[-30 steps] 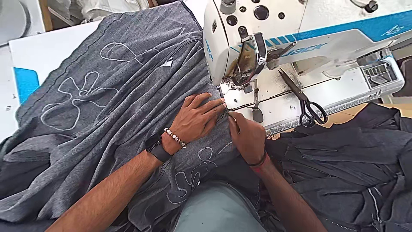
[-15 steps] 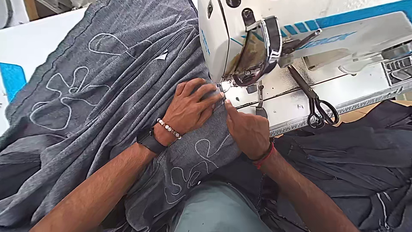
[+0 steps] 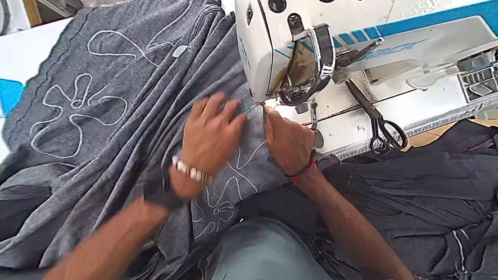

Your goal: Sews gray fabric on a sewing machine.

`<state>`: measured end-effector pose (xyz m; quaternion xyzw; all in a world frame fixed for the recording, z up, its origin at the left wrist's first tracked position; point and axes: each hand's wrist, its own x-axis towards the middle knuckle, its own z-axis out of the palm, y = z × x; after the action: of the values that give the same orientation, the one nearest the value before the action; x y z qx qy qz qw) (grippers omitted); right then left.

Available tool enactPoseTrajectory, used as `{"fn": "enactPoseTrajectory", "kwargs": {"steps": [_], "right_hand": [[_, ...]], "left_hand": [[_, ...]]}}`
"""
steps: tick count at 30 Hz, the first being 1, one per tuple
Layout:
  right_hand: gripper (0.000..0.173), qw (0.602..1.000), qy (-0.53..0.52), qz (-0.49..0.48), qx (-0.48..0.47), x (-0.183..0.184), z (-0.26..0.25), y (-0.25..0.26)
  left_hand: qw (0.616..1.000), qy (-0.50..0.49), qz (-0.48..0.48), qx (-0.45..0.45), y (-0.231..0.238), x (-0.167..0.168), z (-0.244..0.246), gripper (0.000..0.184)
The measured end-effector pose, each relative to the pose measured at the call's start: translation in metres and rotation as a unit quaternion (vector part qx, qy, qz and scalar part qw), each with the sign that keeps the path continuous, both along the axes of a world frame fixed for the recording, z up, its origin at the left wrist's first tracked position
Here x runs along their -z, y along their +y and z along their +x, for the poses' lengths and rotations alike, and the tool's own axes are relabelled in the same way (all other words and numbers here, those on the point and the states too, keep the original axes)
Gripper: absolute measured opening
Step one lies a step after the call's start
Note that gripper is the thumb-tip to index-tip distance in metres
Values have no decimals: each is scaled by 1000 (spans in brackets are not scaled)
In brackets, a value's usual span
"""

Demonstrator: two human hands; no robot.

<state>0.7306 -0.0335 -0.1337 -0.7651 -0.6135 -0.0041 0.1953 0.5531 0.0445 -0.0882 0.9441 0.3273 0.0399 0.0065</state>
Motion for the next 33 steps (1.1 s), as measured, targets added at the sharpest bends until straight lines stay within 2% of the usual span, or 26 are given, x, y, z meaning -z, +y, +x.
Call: {"fn": "enactPoseTrajectory", "kwargs": {"steps": [3,4,5,7,9,11,13,15,17,18,21,29,31,33], "right_hand": [[25,995,89,13,39,-1,0,-6],[25,993,110,4,49,-3,1,-7],[26,991,125,-7,55,-6,2,-8],[30,984,163,-41,52,-13,8,-9],[30,978,191,-71,37,-21,13,-7],[30,976,199,-84,19,-25,10,-7],[26,980,184,-74,21,-25,4,-6],[27,986,156,-41,32,-18,0,-9],[28,993,114,-9,36,-11,-7,-10],[29,996,79,6,29,-7,-10,-13],[37,1000,14,-10,13,-2,-11,-23],[42,997,-37,-68,23,-9,-13,-3],[42,999,-33,-38,19,-4,-14,-5],[41,999,-32,5,7,5,-15,-18]], "left_hand": [[979,24,-81,-186,-86,11,-20,73],[971,3,-111,-213,-98,24,-33,85],[970,-17,-112,-217,-99,37,-48,89],[981,-32,-86,-171,-70,51,-76,85],[991,-15,-93,-96,-18,49,-97,82],[993,20,-109,-42,23,33,-105,75],[993,51,-103,-30,38,4,-88,59],[994,-23,-107,-19,26,-13,-49,30],[982,-135,-130,-9,8,-5,-10,28],[978,-156,-139,-3,2,7,3,29],[987,-135,-82,6,0,39,13,34],[996,-82,-35,-2,17,42,6,43],[997,-50,-18,-61,3,24,6,44],[983,-30,-16,-181,-42,1,0,48]]}}
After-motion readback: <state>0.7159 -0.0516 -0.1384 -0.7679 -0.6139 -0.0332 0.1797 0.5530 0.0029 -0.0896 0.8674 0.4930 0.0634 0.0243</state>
